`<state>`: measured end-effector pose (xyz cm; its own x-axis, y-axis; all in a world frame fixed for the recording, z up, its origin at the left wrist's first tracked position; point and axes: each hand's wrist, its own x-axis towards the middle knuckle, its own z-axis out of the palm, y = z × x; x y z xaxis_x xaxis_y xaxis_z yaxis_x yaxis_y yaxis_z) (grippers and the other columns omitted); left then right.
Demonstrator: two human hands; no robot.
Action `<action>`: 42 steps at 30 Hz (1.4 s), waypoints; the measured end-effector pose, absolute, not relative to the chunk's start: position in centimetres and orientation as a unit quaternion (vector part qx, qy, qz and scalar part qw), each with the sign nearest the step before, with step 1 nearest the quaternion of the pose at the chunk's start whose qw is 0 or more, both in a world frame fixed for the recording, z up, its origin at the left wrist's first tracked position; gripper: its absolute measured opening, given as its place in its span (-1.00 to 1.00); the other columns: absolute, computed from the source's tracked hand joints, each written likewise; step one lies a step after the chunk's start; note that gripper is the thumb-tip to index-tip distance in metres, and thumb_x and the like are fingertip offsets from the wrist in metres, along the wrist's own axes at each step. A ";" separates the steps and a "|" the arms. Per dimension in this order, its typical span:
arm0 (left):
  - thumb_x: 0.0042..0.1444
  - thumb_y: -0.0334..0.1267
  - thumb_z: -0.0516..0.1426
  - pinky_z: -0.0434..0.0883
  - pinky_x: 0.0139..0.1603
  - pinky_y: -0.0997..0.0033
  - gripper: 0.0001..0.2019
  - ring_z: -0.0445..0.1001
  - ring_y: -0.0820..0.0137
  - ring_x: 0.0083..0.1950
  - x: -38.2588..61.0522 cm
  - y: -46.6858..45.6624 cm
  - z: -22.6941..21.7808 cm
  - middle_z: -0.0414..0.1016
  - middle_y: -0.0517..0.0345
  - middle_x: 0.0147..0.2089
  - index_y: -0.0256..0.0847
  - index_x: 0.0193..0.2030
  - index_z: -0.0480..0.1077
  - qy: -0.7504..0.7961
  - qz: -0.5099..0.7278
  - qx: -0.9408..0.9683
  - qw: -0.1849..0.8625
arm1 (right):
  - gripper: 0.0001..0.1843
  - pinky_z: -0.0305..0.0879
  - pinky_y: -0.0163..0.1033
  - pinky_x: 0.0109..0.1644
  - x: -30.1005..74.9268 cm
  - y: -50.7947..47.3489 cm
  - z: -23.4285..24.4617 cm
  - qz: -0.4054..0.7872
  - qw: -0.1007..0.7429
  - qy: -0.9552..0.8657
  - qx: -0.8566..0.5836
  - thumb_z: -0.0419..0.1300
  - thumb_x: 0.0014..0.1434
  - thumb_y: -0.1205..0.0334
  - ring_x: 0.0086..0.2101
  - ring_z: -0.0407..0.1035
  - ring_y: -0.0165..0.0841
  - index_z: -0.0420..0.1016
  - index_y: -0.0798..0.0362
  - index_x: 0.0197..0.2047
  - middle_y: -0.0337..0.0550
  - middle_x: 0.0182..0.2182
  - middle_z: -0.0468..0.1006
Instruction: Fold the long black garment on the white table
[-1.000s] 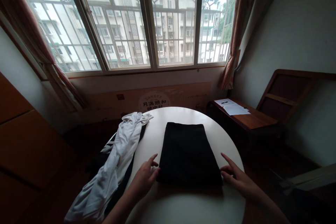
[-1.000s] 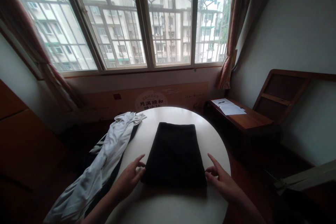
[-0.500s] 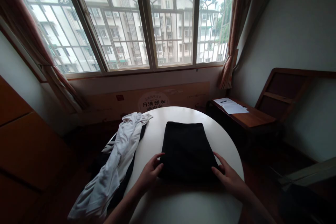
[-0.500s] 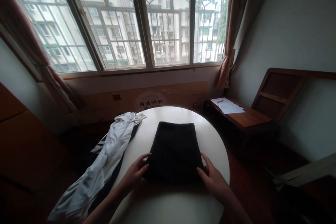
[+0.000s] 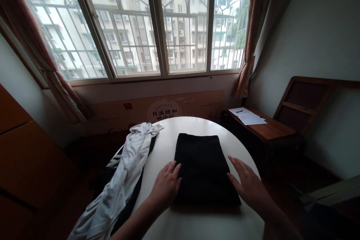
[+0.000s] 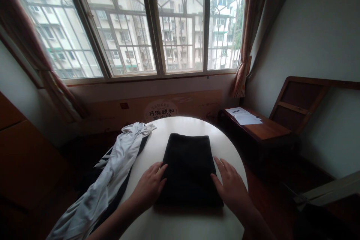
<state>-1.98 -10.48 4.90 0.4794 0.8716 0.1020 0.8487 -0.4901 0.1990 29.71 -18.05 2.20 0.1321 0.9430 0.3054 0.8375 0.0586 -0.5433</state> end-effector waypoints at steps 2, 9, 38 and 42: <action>0.29 -0.15 0.02 0.06 0.44 -0.04 -0.45 0.02 0.06 0.50 0.1 -9.6 4.5 0.09 -0.11 0.49 -0.20 0.40 0.22 0.456 0.090 0.883 0.068 | -0.33 0.05 0.05 0.38 28.3 -15.4 3.1 0.059 0.328 -0.697 -0.635 -0.03 0.36 -0.06 0.37 0.01 -0.07 0.10 -0.02 0.45 0.02 0.40 0.14; 0.30 0.05 0.00 -0.15 0.46 -0.27 -0.31 -0.18 0.01 0.54 3.6 -8.5 2.1 -0.13 -0.10 0.54 -0.13 0.50 0.00 0.458 0.027 0.882 0.108 | -0.25 -0.38 0.18 0.45 24.6 -6.9 0.9 0.157 0.096 -0.753 -0.632 -0.04 0.36 -0.14 0.44 -0.27 -0.03 -0.02 0.00 0.49 0.04 0.47 -0.10; 0.33 0.08 -0.10 -0.12 0.43 -0.28 -0.38 -0.10 0.02 0.53 6.6 6.7 1.4 -0.08 -0.10 0.54 -0.10 0.46 0.10 0.530 0.047 0.842 0.092 | -0.12 -0.56 0.38 0.40 26.1 -12.0 4.3 0.188 0.095 -0.862 -0.462 0.16 0.23 -0.22 0.44 -0.36 0.04 -0.14 -0.33 0.49 -0.13 0.49 -0.22; 0.33 0.02 -0.08 -0.09 0.41 -0.30 -0.42 -0.12 0.00 0.54 6.2 5.8 1.8 -0.09 -0.10 0.54 -0.07 0.45 0.14 0.544 0.051 0.833 0.092 | 0.12 -0.60 0.47 0.36 25.6 -16.8 3.7 0.218 0.080 -0.860 -0.454 0.35 0.04 0.08 0.42 -0.32 0.16 -0.22 -0.29 0.50 -0.10 0.48 -0.17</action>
